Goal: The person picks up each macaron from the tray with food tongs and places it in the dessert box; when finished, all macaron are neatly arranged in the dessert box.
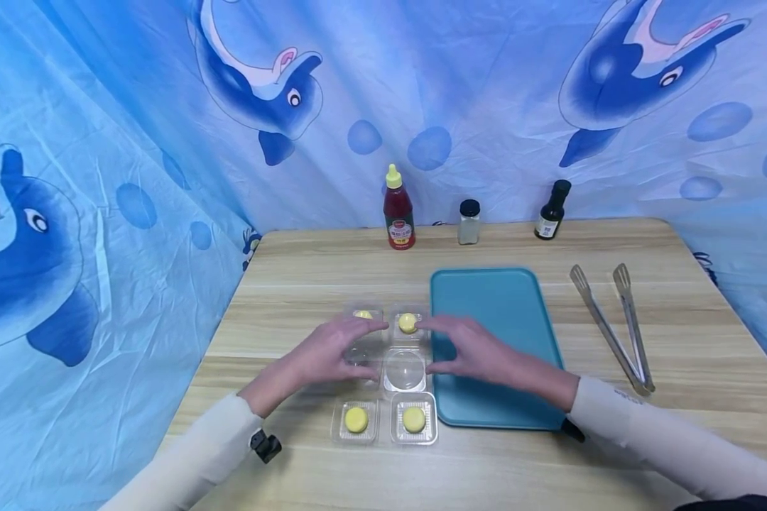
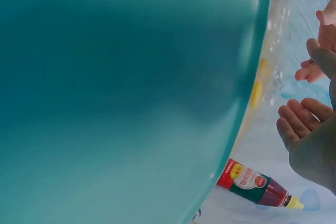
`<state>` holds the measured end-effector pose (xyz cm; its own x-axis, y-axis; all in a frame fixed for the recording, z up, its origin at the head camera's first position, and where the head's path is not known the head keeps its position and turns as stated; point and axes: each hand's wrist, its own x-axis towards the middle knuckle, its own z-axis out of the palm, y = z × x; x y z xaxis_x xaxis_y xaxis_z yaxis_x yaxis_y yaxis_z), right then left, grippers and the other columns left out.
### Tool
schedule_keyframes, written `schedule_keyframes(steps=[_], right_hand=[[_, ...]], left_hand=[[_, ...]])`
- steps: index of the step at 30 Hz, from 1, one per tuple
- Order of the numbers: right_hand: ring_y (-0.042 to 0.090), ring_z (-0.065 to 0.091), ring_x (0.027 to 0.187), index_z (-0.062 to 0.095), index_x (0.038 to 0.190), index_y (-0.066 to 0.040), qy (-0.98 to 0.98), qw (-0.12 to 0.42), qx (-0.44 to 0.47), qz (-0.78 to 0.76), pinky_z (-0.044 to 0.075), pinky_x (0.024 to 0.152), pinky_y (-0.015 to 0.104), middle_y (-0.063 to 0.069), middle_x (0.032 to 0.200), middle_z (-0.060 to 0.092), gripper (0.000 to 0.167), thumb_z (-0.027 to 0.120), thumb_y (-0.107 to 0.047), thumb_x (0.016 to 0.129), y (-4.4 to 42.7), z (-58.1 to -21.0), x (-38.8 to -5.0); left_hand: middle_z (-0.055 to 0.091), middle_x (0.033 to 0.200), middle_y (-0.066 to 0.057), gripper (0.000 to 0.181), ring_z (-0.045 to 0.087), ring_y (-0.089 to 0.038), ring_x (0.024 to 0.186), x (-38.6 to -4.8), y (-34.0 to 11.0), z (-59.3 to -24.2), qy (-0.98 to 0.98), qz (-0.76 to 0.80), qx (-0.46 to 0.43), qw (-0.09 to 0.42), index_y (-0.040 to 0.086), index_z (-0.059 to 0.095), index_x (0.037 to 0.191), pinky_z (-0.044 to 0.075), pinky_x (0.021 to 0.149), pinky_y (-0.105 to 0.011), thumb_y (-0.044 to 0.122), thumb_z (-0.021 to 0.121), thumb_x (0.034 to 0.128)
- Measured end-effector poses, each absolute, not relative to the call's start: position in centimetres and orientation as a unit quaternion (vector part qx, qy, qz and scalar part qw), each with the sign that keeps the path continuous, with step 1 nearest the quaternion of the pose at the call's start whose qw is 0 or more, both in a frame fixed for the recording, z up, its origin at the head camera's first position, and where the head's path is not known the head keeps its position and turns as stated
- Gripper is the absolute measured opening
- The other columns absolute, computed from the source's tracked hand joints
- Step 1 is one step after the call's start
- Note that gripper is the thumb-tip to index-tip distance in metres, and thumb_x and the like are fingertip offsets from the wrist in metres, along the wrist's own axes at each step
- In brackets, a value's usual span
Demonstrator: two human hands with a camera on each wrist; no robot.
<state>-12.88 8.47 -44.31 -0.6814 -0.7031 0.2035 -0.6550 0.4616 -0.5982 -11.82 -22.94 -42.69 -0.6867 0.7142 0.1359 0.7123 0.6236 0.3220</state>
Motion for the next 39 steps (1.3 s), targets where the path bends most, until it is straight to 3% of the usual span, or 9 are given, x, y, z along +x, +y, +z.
schedule_keyframes(steps=[9,14,19,39], right_hand=[[0.029,0.067,0.125,0.068,0.138,-0.004,0.861,0.029,-0.405,-0.305,0.057,0.106,0.046,0.011,0.134,0.071,0.068,0.096,-0.028,0.081,8.5,-45.4,-11.5],[0.031,0.067,0.125,0.067,0.138,-0.002,0.864,0.038,-0.398,-0.304,0.056,0.107,0.048,0.014,0.135,0.071,0.067,0.095,-0.025,0.081,8.4,-45.9,-11.2],[0.032,0.067,0.126,0.066,0.138,-0.001,0.863,0.037,-0.399,-0.306,0.056,0.107,0.047,0.015,0.135,0.070,0.068,0.096,-0.022,0.080,8.4,-46.5,-11.0],[0.033,0.064,0.129,0.065,0.140,-0.001,0.866,0.027,-0.384,-0.318,0.054,0.110,0.051,0.014,0.137,0.069,0.069,0.095,-0.021,0.080,7.9,-47.4,-10.6]], left_hand=[[0.061,0.151,-0.005,0.095,0.055,-0.028,0.140,-10.2,-21.7,-43.7,0.925,0.134,0.353,0.045,0.015,0.055,0.154,0.041,0.121,-0.053,0.061,0.088,0.0780],[0.059,0.153,-0.007,0.098,0.052,-0.033,0.143,-9.8,-21.4,-44.1,0.928,0.124,0.348,0.046,0.014,0.053,0.154,0.038,0.122,-0.057,0.064,0.087,0.0772],[0.059,0.152,-0.007,0.099,0.052,-0.031,0.143,-9.6,-21.2,-44.5,0.930,0.105,0.350,0.038,0.013,0.053,0.154,0.038,0.123,-0.054,0.067,0.085,0.0776],[0.062,0.149,-0.006,0.087,0.054,-0.026,0.140,-9.6,-20.7,-44.8,0.929,0.100,0.354,0.031,0.013,0.055,0.152,0.038,0.123,-0.051,0.056,0.087,0.0830]])
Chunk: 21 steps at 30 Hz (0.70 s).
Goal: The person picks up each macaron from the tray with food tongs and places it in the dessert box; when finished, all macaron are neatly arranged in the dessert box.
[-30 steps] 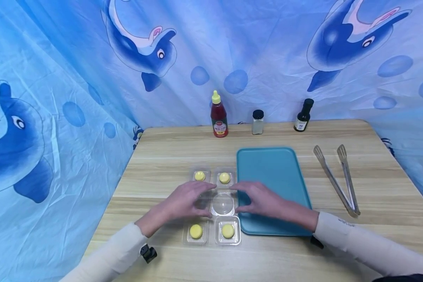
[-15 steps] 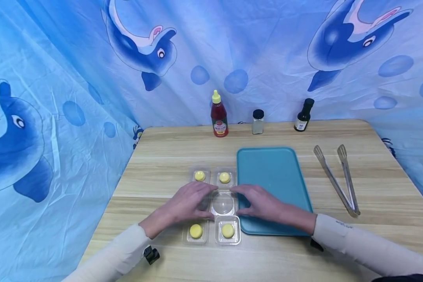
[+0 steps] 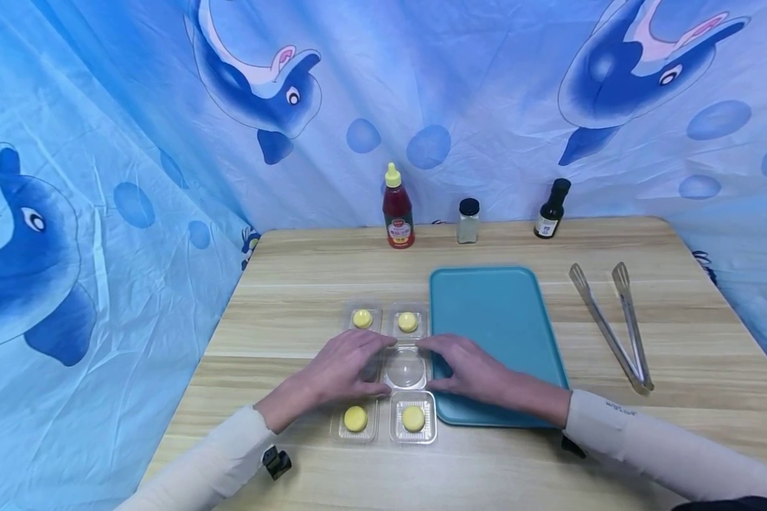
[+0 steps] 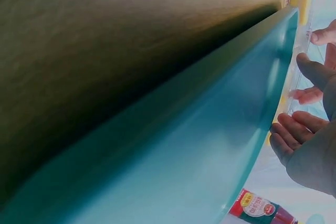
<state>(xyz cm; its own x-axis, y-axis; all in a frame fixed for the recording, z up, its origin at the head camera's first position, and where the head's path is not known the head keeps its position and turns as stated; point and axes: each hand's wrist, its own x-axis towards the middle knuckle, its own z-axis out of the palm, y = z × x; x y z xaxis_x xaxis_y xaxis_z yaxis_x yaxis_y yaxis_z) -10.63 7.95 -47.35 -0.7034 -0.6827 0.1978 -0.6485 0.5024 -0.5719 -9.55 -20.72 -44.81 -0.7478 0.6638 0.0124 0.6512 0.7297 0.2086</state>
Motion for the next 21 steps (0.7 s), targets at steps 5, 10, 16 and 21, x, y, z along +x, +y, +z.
schedule_keyframes(steps=[5,10,16,21], right_hand=[[0.034,0.063,0.131,0.064,0.141,-0.002,0.869,0.031,-0.375,-0.321,0.053,0.111,0.052,0.015,0.138,0.068,0.070,0.095,-0.021,0.081,8.0,-47.1,-10.5],[0.033,0.062,0.132,0.063,0.143,-0.003,0.868,0.038,-0.370,-0.328,0.052,0.112,0.051,0.014,0.140,0.067,0.071,0.095,-0.022,0.081,8.0,-46.7,-10.5],[0.030,0.068,0.119,0.062,0.143,-0.001,0.842,0.066,-0.354,-0.402,0.058,0.104,0.049,0.014,0.131,0.071,0.071,0.093,-0.019,0.083,8.2,-45.9,-10.8],[0.028,0.074,0.106,0.057,0.145,0.006,0.790,0.125,-0.278,-0.531,0.063,0.093,0.044,0.021,0.126,0.071,0.065,0.087,-0.009,0.090,8.2,-45.6,-11.3]], left_hand=[[0.062,0.148,-0.007,0.085,0.055,-0.027,0.140,-9.6,-20.8,-44.7,0.928,0.103,0.357,0.024,0.013,0.056,0.151,0.039,0.123,-0.054,0.055,0.086,0.0841],[0.063,0.148,-0.006,0.083,0.055,-0.027,0.140,-9.6,-20.8,-44.4,0.928,0.106,0.356,0.017,0.014,0.056,0.151,0.039,0.122,-0.055,0.055,0.085,0.0854],[0.064,0.147,-0.005,0.081,0.055,-0.027,0.139,-9.7,-20.8,-43.7,0.927,0.111,0.357,-0.008,0.015,0.057,0.151,0.042,0.120,-0.051,0.057,0.083,0.0866],[0.065,0.144,-0.007,0.081,0.059,-0.027,0.135,-10.0,-20.8,-43.1,0.920,0.114,0.371,-0.048,0.013,0.058,0.150,0.047,0.116,-0.050,0.055,0.084,0.0861]])
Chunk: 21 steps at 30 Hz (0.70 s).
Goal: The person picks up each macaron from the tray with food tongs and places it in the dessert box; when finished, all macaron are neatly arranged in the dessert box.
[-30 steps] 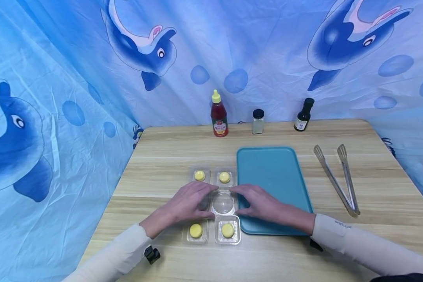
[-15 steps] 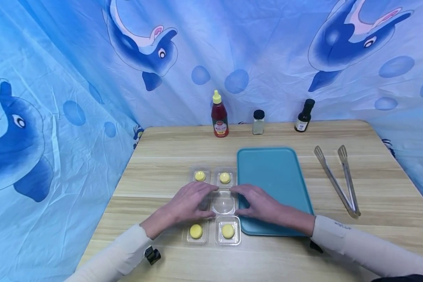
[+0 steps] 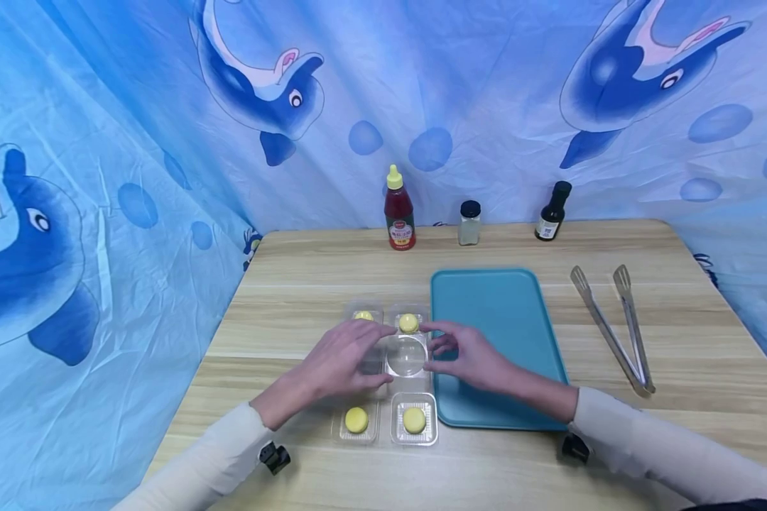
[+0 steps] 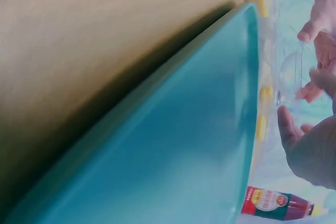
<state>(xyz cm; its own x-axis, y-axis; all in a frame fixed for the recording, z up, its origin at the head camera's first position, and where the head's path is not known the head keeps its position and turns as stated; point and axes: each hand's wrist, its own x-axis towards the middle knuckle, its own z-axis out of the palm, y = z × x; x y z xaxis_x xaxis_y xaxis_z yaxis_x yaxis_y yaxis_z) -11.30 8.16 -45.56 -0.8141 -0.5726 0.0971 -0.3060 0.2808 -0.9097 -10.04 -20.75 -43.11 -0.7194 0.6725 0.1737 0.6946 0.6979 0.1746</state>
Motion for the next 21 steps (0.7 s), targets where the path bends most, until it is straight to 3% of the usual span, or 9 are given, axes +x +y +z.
schedule_keyframes(steps=[5,8,14,18,21], right_hand=[[0.026,0.075,0.101,0.057,0.145,0.009,0.740,0.179,-0.174,-0.624,0.061,0.083,0.026,0.026,0.125,0.070,0.056,0.079,-0.002,0.094,7.9,-45.1,-11.5],[0.022,0.076,0.091,0.059,0.141,0.011,0.713,0.185,-0.132,-0.663,0.061,0.080,0.025,0.029,0.119,0.070,0.048,0.074,0.002,0.096,7.6,-44.8,-11.5],[0.023,0.075,0.081,0.063,0.128,0.015,0.673,0.157,-0.081,-0.718,0.066,0.078,0.031,0.027,0.110,0.068,0.032,0.070,0.007,0.098,7.3,-44.2,-11.8],[0.024,0.076,0.080,0.069,0.115,0.010,0.680,0.123,-0.077,-0.718,0.066,0.078,0.033,0.018,0.101,0.074,0.018,0.072,0.004,0.098,7.3,-43.7,-11.9],[0.022,0.076,0.080,0.072,0.107,0.004,0.701,0.084,-0.096,-0.702,0.066,0.078,0.031,0.015,0.097,0.076,0.010,0.074,0.003,0.096,7.4,-43.2,-12.0]], left_hand=[[0.067,0.141,-0.009,0.083,0.061,-0.030,0.132,-10.5,-20.6,-42.6,-0.906,-0.122,-0.393,0.100,0.011,0.057,0.150,0.046,0.118,-0.050,0.052,0.087,0.0847],[0.067,0.140,-0.009,0.083,0.061,-0.030,0.131,-10.7,-20.5,-42.3,-0.900,-0.124,-0.401,0.120,0.011,0.056,0.151,0.045,0.119,-0.049,0.051,0.087,0.0853],[0.064,0.145,-0.007,0.087,0.063,-0.025,0.129,-10.9,-20.1,-41.9,-0.891,-0.150,-0.401,0.147,0.012,0.051,0.155,0.055,0.109,-0.047,0.047,0.089,0.0849],[0.064,0.141,-0.008,0.089,0.068,-0.022,0.118,-11.1,-19.8,-41.8,-0.875,-0.202,-0.409,0.159,0.007,0.050,0.153,0.061,0.098,-0.038,0.039,0.093,0.0823],[0.067,0.133,-0.007,0.079,0.070,-0.018,0.109,-11.2,-19.5,-41.8,-0.868,-0.253,-0.401,0.148,0.006,0.053,0.149,0.062,0.093,-0.033,0.032,0.092,0.0851]])
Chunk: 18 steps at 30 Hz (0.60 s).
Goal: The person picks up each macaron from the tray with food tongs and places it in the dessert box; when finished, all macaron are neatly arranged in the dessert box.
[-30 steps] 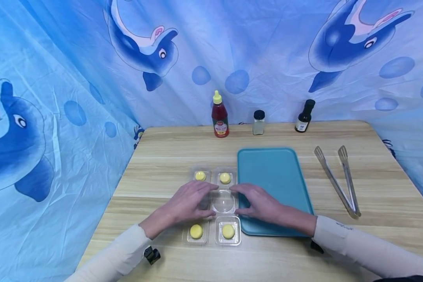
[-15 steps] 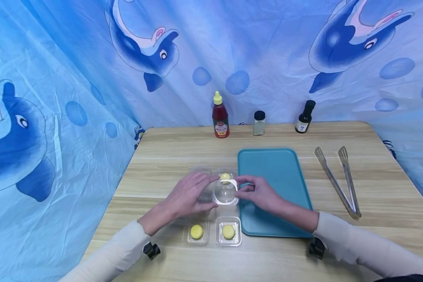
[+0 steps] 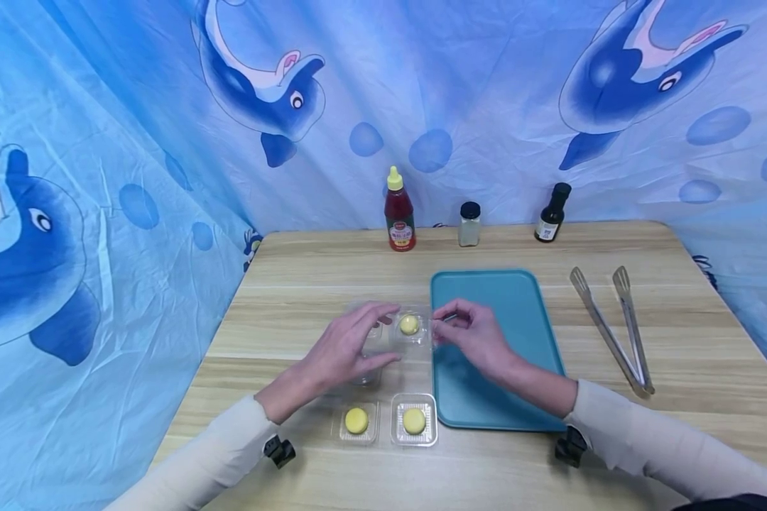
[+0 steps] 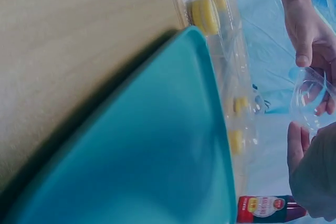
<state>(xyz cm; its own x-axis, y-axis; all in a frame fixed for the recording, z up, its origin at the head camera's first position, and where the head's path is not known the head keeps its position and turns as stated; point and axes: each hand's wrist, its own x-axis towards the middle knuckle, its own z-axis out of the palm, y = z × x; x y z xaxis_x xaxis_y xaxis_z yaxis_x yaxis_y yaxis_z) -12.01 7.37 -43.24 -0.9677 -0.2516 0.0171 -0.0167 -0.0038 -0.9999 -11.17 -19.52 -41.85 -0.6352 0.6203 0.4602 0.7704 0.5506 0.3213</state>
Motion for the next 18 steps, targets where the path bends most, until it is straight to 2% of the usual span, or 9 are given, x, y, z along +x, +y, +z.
schedule_keyframes(steps=[3,7,10,13,18], right_hand=[[0.021,0.075,0.086,0.075,0.100,-0.001,0.727,0.034,-0.127,-0.674,0.065,0.080,0.029,0.011,0.097,0.077,0.007,0.077,0.002,0.094,7.5,-42.9,-12.0],[0.022,0.073,0.093,0.076,0.093,-0.005,0.740,-0.034,-0.195,-0.643,0.065,0.085,0.031,0.006,0.097,0.076,0.012,0.079,0.007,0.091,7.8,-42.8,-11.8],[0.022,0.073,0.093,0.076,0.089,-0.009,0.740,-0.085,-0.258,-0.616,0.065,0.086,0.032,0.003,0.095,0.073,0.022,0.079,0.013,0.088,7.9,-43.0,-11.7],[0.020,0.073,0.091,0.077,0.089,-0.015,0.742,-0.144,-0.316,-0.573,0.064,0.086,0.027,-0.001,0.095,0.072,0.030,0.081,0.014,0.085,8.0,-43.3,-11.7],[0.020,0.071,0.089,0.076,0.085,-0.010,0.725,-0.224,-0.384,-0.526,0.059,0.085,0.018,0.001,0.094,0.072,0.026,0.081,0.015,0.081,8.1,-43.6,-11.8]], left_hand=[[0.070,0.129,-0.004,0.059,0.071,-0.015,0.106,-11.1,-19.3,-41.8,-0.869,-0.305,-0.371,0.117,0.008,0.059,0.142,0.062,0.091,-0.030,0.030,0.085,0.0929],[0.073,0.129,0.000,0.038,0.072,-0.012,0.107,-10.9,-19.1,-41.5,-0.870,-0.378,-0.314,0.051,0.011,0.066,0.136,0.062,0.093,-0.032,0.031,0.072,0.1039],[0.073,0.131,0.002,0.036,0.071,-0.011,0.111,-10.8,-19.0,-41.2,-0.864,-0.420,-0.278,0.005,0.011,0.068,0.138,0.061,0.096,-0.035,0.031,0.063,0.1084],[0.072,0.134,0.004,0.037,0.070,-0.012,0.114,-10.8,-19.1,-41.1,-0.858,-0.443,-0.257,-0.030,0.013,0.067,0.140,0.060,0.099,-0.036,0.033,0.060,0.1097],[0.070,0.137,0.000,0.045,0.069,-0.014,0.118,-11.0,-19.2,-40.7,-0.845,-0.471,-0.239,-0.084,0.010,0.064,0.144,0.058,0.103,-0.037,0.032,0.068,0.1056]])
